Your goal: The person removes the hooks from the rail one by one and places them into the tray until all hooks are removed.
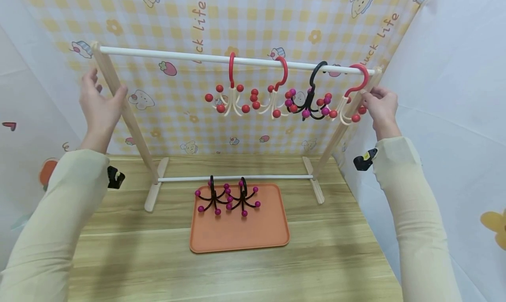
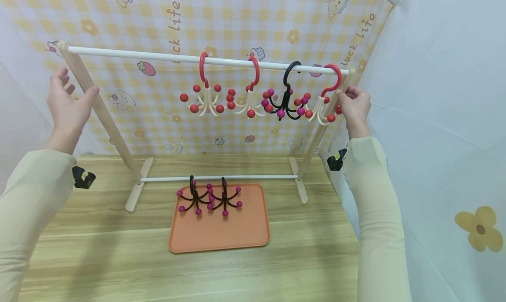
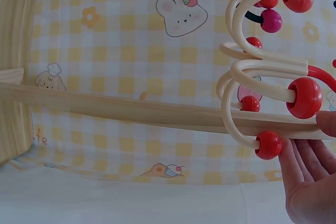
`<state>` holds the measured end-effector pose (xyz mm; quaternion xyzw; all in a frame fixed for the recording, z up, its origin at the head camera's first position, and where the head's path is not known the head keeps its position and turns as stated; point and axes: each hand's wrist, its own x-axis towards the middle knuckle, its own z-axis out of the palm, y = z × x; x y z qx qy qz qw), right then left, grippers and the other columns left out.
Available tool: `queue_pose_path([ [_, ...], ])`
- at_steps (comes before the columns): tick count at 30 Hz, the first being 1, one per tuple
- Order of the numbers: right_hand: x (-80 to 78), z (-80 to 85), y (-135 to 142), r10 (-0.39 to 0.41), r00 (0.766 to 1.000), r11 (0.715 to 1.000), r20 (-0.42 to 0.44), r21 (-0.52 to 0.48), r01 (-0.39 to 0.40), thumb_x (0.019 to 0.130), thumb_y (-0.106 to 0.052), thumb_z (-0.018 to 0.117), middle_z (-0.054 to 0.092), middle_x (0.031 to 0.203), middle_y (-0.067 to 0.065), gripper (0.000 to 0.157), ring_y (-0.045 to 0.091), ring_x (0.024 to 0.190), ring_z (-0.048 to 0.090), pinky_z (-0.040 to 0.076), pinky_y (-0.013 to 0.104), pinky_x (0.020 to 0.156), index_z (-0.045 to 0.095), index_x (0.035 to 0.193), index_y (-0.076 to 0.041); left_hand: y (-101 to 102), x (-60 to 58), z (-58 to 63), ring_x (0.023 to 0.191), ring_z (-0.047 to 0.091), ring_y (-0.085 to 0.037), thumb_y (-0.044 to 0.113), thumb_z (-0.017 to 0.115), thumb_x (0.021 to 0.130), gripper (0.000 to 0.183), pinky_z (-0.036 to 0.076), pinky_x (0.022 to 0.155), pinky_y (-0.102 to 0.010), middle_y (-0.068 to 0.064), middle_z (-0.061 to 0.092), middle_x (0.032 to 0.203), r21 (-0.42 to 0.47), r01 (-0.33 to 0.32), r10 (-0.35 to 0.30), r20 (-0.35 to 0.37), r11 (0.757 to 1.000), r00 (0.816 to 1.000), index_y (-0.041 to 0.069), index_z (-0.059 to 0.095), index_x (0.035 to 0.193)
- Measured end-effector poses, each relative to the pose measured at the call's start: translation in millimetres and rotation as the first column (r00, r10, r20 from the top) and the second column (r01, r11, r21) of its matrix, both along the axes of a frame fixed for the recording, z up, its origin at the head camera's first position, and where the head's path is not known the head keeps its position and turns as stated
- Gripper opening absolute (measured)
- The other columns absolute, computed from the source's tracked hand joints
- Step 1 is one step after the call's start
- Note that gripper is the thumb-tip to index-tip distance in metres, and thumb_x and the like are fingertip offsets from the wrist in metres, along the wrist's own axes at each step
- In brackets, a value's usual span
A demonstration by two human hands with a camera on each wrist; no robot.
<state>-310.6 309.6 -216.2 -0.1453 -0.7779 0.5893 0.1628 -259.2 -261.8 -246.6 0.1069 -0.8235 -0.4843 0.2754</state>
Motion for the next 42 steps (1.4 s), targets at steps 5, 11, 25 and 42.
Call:
queue_pose_path([
  [5, 3.0, 1.0, -2, 0.009, 1.0, 1.0, 0.001, -0.009, -0.009, 0.084, -0.032, 0.058, 0.047, 0.127, 0.006, 0.052, 0.016, 0.112, 0.046, 0.033, 0.025, 0.093, 0.045, 0.129, -0.012, -4, -2.1, 1.2, 0.126, 0.024, -0.018, 0.03, 0.055, 0.085, 0.068, 0.028, 0.097, -0.03, -0.004, 0.019, 0.143, 0.095, 0.021, -0.029, 0.088, 0.995, 0.996, 0.021, 0.016, 0.14],
  [11, 5.0, 1.3, -3, 0.006, 1.0, 1.0, 0.0, 0.001, -0.006, 0.082, -0.035, 0.058, 0.048, 0.126, 0.006, 0.053, 0.016, 0.11, 0.046, 0.033, 0.026, 0.094, 0.046, 0.129, -0.012, -7, -7.2, 8.0, 0.119, 0.038, -0.02, 0.033, 0.054, 0.085, 0.064, 0.036, 0.092, -0.029, -0.008, 0.032, 0.138, 0.083, 0.003, -0.017, 0.163, 0.997, 0.986, 0.019, 0.024, 0.14],
  [25, 5.3, 0.7, -4, 0.0, 1.0, 1.0, 0.003, 0.01, 0.0, 0.081, -0.038, 0.059, 0.048, 0.126, 0.004, 0.055, 0.017, 0.11, 0.046, 0.032, 0.025, 0.094, 0.046, 0.129, -0.013, -8, -14.2, 17.1, 0.105, 0.048, -0.015, 0.041, 0.051, 0.085, 0.053, 0.042, 0.075, -0.018, -0.005, 0.054, 0.12, -0.066, -0.096, 0.11, 0.238, 0.993, 0.965, 0.01, 0.048, 0.127],
  [42, 6.1, 3.3, -2, -0.002, 1.0, 0.999, -0.022, -0.05, 0.001, 0.079, -0.034, 0.062, 0.047, 0.127, 0.004, 0.055, 0.016, 0.111, 0.046, 0.032, 0.025, 0.094, 0.047, 0.128, -0.012, -13, -17.8, 16.1, 0.111, 0.046, -0.026, 0.036, 0.047, 0.088, 0.046, 0.039, 0.058, -0.015, -0.008, 0.057, 0.115, -0.127, -0.104, 0.132, 0.236, 0.986, 0.963, 0.008, 0.052, 0.124],
])
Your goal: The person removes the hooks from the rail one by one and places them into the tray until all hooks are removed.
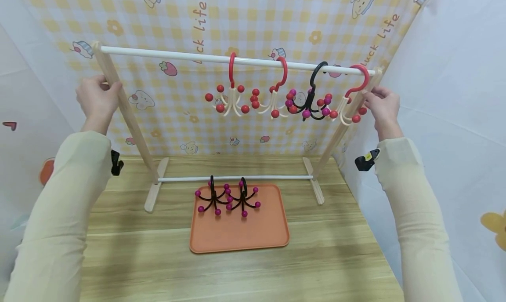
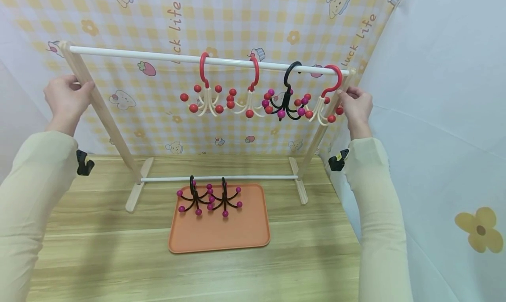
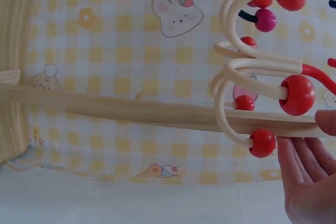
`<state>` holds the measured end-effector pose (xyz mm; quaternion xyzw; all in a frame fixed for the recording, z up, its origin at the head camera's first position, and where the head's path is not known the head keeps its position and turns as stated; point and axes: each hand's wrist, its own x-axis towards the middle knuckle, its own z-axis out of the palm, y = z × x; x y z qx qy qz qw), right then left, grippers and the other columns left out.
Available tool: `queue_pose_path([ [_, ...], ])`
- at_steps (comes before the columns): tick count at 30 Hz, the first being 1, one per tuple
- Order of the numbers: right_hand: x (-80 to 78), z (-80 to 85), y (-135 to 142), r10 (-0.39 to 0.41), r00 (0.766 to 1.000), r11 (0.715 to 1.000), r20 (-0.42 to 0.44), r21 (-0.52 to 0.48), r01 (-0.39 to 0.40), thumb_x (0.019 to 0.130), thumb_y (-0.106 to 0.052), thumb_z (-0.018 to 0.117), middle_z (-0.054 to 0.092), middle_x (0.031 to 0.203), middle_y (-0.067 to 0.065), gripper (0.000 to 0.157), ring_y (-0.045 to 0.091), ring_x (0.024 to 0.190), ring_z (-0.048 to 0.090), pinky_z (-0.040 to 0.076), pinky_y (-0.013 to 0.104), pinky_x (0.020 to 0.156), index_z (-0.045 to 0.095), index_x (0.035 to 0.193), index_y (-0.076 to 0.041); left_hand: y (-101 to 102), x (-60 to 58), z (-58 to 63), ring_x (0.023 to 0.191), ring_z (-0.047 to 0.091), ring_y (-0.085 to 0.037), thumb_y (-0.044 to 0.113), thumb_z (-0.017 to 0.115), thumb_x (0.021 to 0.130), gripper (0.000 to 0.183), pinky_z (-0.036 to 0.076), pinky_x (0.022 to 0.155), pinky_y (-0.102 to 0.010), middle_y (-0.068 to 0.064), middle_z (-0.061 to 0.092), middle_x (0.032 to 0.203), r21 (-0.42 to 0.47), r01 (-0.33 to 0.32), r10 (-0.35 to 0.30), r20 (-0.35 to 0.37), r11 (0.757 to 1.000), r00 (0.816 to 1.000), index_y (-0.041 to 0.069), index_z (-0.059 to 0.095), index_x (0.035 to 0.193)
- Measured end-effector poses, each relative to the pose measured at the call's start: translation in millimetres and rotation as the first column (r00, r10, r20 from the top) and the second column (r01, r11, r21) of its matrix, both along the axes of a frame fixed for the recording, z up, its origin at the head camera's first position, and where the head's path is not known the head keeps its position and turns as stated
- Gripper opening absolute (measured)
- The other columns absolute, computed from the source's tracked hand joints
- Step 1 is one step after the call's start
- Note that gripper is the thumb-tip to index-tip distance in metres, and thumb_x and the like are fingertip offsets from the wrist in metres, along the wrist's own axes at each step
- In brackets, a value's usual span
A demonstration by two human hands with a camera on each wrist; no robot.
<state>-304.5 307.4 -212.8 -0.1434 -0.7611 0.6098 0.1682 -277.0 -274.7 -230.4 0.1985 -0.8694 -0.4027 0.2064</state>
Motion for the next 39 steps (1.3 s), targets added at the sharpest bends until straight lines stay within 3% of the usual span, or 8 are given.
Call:
queue_pose_path([
  [8, 9.2, 13.8, -2, -0.033, 0.996, 0.99, -0.088, -0.137, 0.021, 0.078, -0.028, 0.067, 0.052, 0.118, 0.003, 0.047, 0.012, 0.106, 0.049, 0.034, 0.02, 0.092, 0.053, 0.12, -0.012, -3, -1.1, -1.4, 0.112, 0.045, -0.025, 0.034, 0.047, 0.088, 0.045, 0.04, 0.061, -0.015, -0.009, 0.055, 0.116, 0.006, 0.014, -0.014, 0.001, 1.0, 1.0, 0.008, 0.051, 0.124],
  [14, 19.8, 27.5, -8, -0.105, 0.974, 0.972, -0.201, -0.228, 0.058, 0.076, -0.023, 0.07, 0.055, 0.111, 0.0, 0.042, 0.008, 0.099, 0.05, 0.037, 0.019, 0.089, 0.057, 0.114, -0.011, -1, -2.0, -0.7, 0.1, 0.053, -0.017, 0.033, 0.047, 0.088, 0.043, 0.042, 0.063, -0.014, -0.014, 0.053, 0.118, -0.007, 0.019, -0.019, -0.002, 1.0, 1.0, 0.009, 0.051, 0.124],
  [18, 27.9, 36.6, -16, -0.101, 0.961, 0.965, -0.256, -0.262, 0.031, 0.075, -0.02, 0.071, 0.056, 0.111, 0.001, 0.04, 0.009, 0.099, 0.05, 0.038, 0.018, 0.087, 0.059, 0.112, -0.01, -2, -2.0, 0.0, 0.101, 0.052, -0.017, 0.033, 0.048, 0.088, 0.043, 0.044, 0.067, -0.017, -0.012, 0.053, 0.119, 0.019, 0.028, -0.028, 0.002, 0.999, 1.0, 0.01, 0.05, 0.125],
  [23, 35.5, 40.6, -38, -0.009, 0.952, 0.961, -0.305, -0.268, -0.076, 0.071, -0.019, 0.074, 0.057, 0.109, 0.004, 0.038, 0.012, 0.098, 0.053, 0.039, 0.019, 0.086, 0.061, 0.105, -0.008, -2, -2.4, 0.9, 0.11, 0.047, -0.023, 0.033, 0.048, 0.088, 0.044, 0.04, 0.063, -0.015, -0.009, 0.056, 0.116, 0.007, 0.023, -0.023, -0.011, 1.0, 1.0, 0.009, 0.052, 0.124],
  [29, 40.6, 33.7, -73, 0.162, 0.932, 0.945, -0.324, -0.22, -0.241, 0.074, -0.01, 0.071, 0.059, 0.106, 0.008, 0.033, 0.016, 0.094, 0.056, 0.041, 0.024, 0.086, 0.06, 0.105, -0.002, -3, -2.5, 0.1, 0.102, 0.053, -0.018, 0.033, 0.049, 0.088, 0.044, 0.044, 0.068, -0.018, -0.012, 0.054, 0.117, -0.005, 0.022, -0.023, -0.011, 1.0, 1.0, 0.008, 0.052, 0.123],
  [33, 41.9, 23.4, -97, 0.262, 0.922, 0.935, -0.284, -0.164, -0.316, 0.076, -0.01, 0.07, 0.061, 0.102, 0.009, 0.032, 0.019, 0.094, 0.056, 0.042, 0.025, 0.084, 0.06, 0.105, -0.002, -3, -2.5, -0.7, 0.097, 0.055, -0.015, 0.033, 0.048, 0.088, 0.044, 0.045, 0.071, -0.019, -0.014, 0.053, 0.118, -0.007, 0.022, -0.022, -0.003, 1.0, 1.0, 0.009, 0.051, 0.124],
  [39, 42.5, 9.0, -131, 0.379, 0.904, 0.921, -0.196, -0.019, -0.39, 0.079, -0.016, 0.067, 0.06, 0.104, 0.01, 0.035, 0.02, 0.096, 0.056, 0.043, 0.026, 0.084, 0.058, 0.11, -0.002, -2, -1.8, -2.0, 0.108, 0.05, -0.022, 0.033, 0.048, 0.088, 0.044, 0.045, 0.072, -0.021, -0.013, 0.053, 0.117, -0.017, 0.015, -0.015, -0.004, 1.0, 1.0, 0.009, 0.051, 0.124],
])
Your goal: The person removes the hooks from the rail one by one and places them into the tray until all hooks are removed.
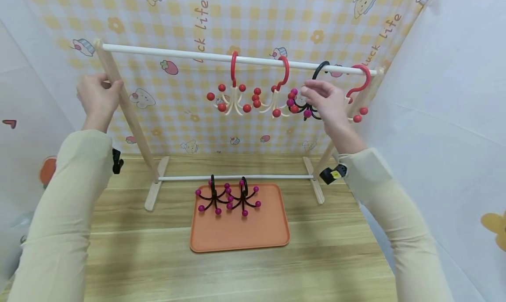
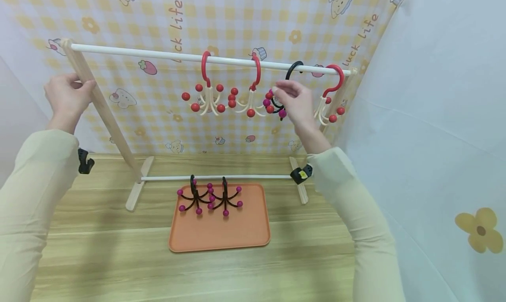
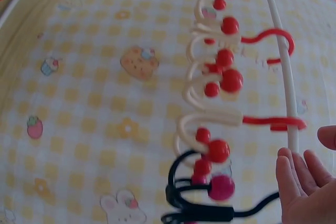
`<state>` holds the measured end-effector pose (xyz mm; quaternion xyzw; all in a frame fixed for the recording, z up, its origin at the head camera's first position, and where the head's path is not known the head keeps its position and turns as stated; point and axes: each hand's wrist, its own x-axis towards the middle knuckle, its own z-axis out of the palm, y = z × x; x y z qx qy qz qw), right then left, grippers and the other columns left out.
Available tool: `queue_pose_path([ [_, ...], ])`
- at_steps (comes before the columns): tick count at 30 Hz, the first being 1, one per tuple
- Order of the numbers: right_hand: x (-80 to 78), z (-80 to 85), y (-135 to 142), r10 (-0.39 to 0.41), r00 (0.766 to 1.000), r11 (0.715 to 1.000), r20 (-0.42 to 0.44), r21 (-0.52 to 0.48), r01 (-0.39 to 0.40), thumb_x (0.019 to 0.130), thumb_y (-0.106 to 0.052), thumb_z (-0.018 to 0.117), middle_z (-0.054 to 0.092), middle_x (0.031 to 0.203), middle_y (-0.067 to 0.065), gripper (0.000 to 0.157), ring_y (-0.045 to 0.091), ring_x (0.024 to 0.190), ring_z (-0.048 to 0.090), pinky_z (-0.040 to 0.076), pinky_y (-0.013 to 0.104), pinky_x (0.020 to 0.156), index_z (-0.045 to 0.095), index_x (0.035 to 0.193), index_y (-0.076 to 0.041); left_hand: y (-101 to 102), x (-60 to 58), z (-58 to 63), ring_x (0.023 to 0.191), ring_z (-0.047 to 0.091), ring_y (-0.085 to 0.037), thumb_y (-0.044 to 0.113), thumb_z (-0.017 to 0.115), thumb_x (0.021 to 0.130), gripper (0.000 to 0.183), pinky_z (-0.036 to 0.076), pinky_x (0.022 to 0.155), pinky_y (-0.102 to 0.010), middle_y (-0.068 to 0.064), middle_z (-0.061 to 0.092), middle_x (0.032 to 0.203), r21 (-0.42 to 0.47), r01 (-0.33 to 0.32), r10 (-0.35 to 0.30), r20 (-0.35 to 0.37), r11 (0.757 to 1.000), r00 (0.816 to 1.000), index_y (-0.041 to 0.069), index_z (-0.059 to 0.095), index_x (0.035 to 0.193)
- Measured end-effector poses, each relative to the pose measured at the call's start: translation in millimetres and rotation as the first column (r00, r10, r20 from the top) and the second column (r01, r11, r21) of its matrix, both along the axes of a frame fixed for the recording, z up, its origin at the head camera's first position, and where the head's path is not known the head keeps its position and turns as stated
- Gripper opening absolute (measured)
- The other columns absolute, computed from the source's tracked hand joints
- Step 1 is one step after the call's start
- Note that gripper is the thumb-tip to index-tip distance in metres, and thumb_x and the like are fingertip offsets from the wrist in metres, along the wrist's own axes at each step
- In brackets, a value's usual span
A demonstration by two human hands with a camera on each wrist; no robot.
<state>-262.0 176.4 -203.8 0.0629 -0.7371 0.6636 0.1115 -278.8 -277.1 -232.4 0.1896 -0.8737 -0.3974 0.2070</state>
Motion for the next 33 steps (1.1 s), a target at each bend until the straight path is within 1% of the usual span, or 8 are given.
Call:
queue_pose_path([
  [5, -0.5, -4.3, -24, 0.056, 0.998, 0.995, -0.005, 0.082, -0.055, 0.082, -0.015, 0.063, 0.06, 0.104, 0.01, 0.032, 0.021, 0.094, 0.057, 0.042, 0.03, 0.085, 0.058, 0.11, -0.002, 2, 0.7, 0.1, 0.112, 0.045, -0.024, 0.031, 0.047, 0.088, 0.043, 0.044, 0.069, -0.019, -0.013, 0.055, 0.115, -0.023, -0.011, 0.011, -0.011, 1.0, 1.0, 0.007, 0.053, 0.123],
  [7, -1.6, -4.8, -33, 0.078, 0.997, 0.994, -0.013, 0.083, -0.077, 0.083, -0.014, 0.062, 0.061, 0.103, 0.01, 0.031, 0.021, 0.093, 0.057, 0.042, 0.031, 0.085, 0.058, 0.11, -0.001, 3, 0.7, 0.5, 0.113, 0.044, -0.024, 0.031, 0.047, 0.088, 0.043, 0.044, 0.07, -0.019, -0.013, 0.055, 0.115, -0.026, -0.016, 0.015, -0.012, 1.0, 1.0, 0.007, 0.053, 0.123],
  [12, -3.5, -5.4, -52, 0.122, 0.992, 0.989, -0.02, 0.082, -0.12, 0.083, -0.011, 0.061, 0.06, 0.102, 0.01, 0.029, 0.02, 0.093, 0.056, 0.044, 0.028, 0.082, 0.058, 0.109, 0.001, 3, -0.3, 0.5, 0.115, 0.043, -0.022, 0.032, 0.048, 0.087, 0.043, 0.044, 0.075, -0.02, -0.011, 0.054, 0.116, 0.005, -0.027, 0.028, -0.013, 1.0, 1.0, 0.009, 0.052, 0.123],
  [16, -5.3, -6.2, -64, 0.134, 0.991, 0.988, -0.014, 0.078, -0.133, 0.083, -0.012, 0.061, 0.061, 0.101, 0.01, 0.029, 0.021, 0.093, 0.056, 0.045, 0.026, 0.081, 0.058, 0.109, 0.001, 3, -1.1, -0.4, 0.12, 0.036, -0.019, 0.033, 0.048, 0.087, 0.043, 0.04, 0.085, -0.024, -0.008, 0.054, 0.116, 0.036, -0.031, 0.031, -0.017, 0.999, 0.999, 0.011, 0.051, 0.124],
  [20, -9.0, -7.1, -75, 0.147, 0.988, 0.987, -0.036, 0.07, -0.144, 0.083, -0.011, 0.061, 0.062, 0.099, 0.01, 0.027, 0.021, 0.093, 0.057, 0.045, 0.026, 0.08, 0.059, 0.107, 0.001, 3, -0.4, -1.4, 0.124, 0.029, -0.018, 0.034, 0.049, 0.087, 0.043, 0.037, 0.089, -0.028, -0.007, 0.054, 0.116, 0.069, -0.034, 0.036, -0.023, 0.997, 0.999, 0.012, 0.052, 0.124],
  [25, -15.1, -6.9, -86, 0.139, 0.99, 0.987, -0.027, 0.091, -0.136, 0.083, -0.011, 0.061, 0.062, 0.098, 0.009, 0.025, 0.021, 0.092, 0.058, 0.045, 0.026, 0.079, 0.06, 0.106, -0.002, 1, 0.0, -2.3, 0.125, 0.026, -0.015, 0.033, 0.05, 0.087, 0.042, 0.038, 0.088, -0.027, -0.004, 0.054, 0.117, 0.107, -0.029, 0.033, -0.027, 0.994, 0.999, 0.013, 0.052, 0.123],
  [29, -18.9, -6.5, -94, 0.119, 0.993, 0.987, 0.003, 0.112, -0.119, 0.083, -0.015, 0.062, 0.063, 0.095, 0.007, 0.026, 0.02, 0.089, 0.058, 0.045, 0.026, 0.079, 0.061, 0.106, -0.003, 1, 0.2, -2.5, 0.125, 0.027, -0.015, 0.033, 0.049, 0.087, 0.041, 0.039, 0.089, -0.027, -0.004, 0.053, 0.118, 0.113, -0.029, 0.032, -0.023, 0.993, 0.999, 0.014, 0.052, 0.123],
  [33, -20.7, -6.8, -104, 0.128, 0.992, 0.986, 0.019, 0.109, -0.13, 0.082, -0.016, 0.063, 0.064, 0.094, 0.006, 0.028, 0.017, 0.085, 0.059, 0.045, 0.027, 0.078, 0.061, 0.107, -0.003, 1, 0.3, -1.6, 0.122, 0.033, -0.016, 0.033, 0.049, 0.087, 0.041, 0.04, 0.087, -0.026, -0.004, 0.053, 0.118, 0.118, -0.036, 0.038, -0.017, 0.992, 0.999, 0.015, 0.052, 0.123],
])
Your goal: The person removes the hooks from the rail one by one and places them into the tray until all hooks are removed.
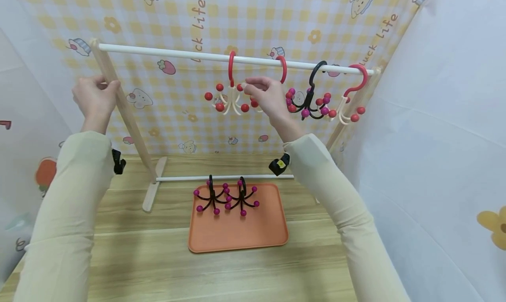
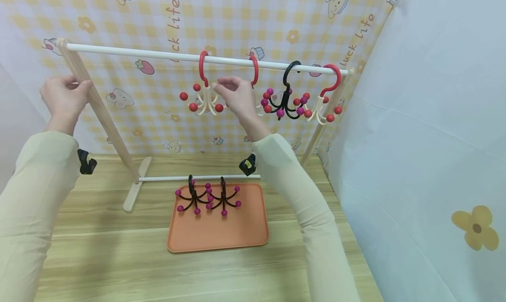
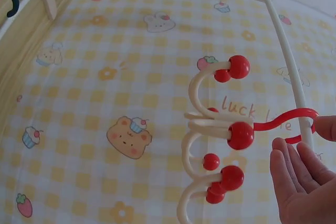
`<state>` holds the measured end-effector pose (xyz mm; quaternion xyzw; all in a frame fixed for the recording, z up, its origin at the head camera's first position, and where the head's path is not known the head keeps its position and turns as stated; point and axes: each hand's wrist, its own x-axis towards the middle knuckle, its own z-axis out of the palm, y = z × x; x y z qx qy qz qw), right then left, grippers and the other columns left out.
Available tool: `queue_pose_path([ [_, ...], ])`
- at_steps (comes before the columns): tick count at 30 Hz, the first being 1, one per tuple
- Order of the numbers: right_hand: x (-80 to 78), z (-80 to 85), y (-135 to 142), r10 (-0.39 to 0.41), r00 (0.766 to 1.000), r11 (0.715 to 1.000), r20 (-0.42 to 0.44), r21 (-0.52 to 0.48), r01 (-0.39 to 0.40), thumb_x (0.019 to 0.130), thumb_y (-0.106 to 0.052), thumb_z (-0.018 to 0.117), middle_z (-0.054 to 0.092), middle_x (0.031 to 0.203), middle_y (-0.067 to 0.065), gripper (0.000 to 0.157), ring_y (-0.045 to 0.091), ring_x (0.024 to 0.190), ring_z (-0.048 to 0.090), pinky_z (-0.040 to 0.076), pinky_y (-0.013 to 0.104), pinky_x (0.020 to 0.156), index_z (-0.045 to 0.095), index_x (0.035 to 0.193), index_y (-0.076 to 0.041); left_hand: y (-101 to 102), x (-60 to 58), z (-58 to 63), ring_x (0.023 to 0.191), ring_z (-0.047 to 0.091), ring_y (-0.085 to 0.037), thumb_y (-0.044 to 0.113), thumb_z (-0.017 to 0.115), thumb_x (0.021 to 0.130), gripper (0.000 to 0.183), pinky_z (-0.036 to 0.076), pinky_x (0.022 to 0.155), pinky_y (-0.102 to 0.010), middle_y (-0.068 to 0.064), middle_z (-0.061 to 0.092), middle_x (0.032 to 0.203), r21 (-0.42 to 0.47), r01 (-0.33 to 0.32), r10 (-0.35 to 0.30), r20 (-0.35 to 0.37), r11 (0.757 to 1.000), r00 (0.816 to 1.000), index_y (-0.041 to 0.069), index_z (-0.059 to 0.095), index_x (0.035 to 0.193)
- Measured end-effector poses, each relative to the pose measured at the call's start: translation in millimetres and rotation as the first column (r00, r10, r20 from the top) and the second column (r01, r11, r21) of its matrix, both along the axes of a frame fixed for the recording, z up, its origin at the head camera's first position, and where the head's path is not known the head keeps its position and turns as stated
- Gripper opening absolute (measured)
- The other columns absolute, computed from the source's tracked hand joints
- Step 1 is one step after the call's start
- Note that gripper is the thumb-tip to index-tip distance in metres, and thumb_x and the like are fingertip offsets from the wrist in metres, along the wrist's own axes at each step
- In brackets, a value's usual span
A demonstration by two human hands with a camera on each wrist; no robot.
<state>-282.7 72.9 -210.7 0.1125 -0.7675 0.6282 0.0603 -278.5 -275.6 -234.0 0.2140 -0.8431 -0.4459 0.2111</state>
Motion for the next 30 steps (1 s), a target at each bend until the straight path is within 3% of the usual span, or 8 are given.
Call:
queue_pose_path([
  [16, -8.6, 8.2, -27, -0.013, 1.0, 1.0, 0.014, -0.003, 0.013, 0.082, -0.016, 0.064, 0.062, 0.094, 0.003, 0.026, 0.014, 0.087, 0.058, 0.045, 0.017, 0.073, 0.062, 0.105, -0.007, -1, -0.3, 0.6, 0.118, 0.039, -0.016, 0.034, 0.05, 0.087, 0.041, 0.041, 0.085, -0.025, -0.003, 0.054, 0.117, -0.004, -0.003, 0.003, 0.013, 1.0, 1.0, 0.015, 0.054, 0.122],
  [24, -13.0, 10.7, -35, -0.046, 0.999, 0.998, 0.017, 0.033, 0.045, 0.08, -0.019, 0.066, 0.062, 0.093, 0.001, 0.025, 0.011, 0.084, 0.058, 0.045, 0.018, 0.073, 0.063, 0.103, -0.01, -1, -0.2, 0.1, 0.12, 0.036, -0.017, 0.034, 0.05, 0.086, 0.041, 0.041, 0.084, -0.024, -0.002, 0.055, 0.115, -0.015, -0.005, 0.005, 0.01, 1.0, 1.0, 0.014, 0.054, 0.122],
  [30, -15.2, 11.6, -40, -0.081, 0.996, 0.995, -0.027, 0.055, 0.083, 0.08, -0.019, 0.066, 0.063, 0.088, 0.0, 0.02, 0.012, 0.078, 0.059, 0.046, 0.019, 0.07, 0.066, 0.098, -0.011, -1, -0.2, 0.3, 0.123, 0.031, -0.016, 0.033, 0.05, 0.086, 0.042, 0.038, 0.089, -0.027, -0.003, 0.053, 0.117, -0.014, 0.0, 0.0, 0.005, 1.0, 1.0, 0.013, 0.053, 0.122],
])
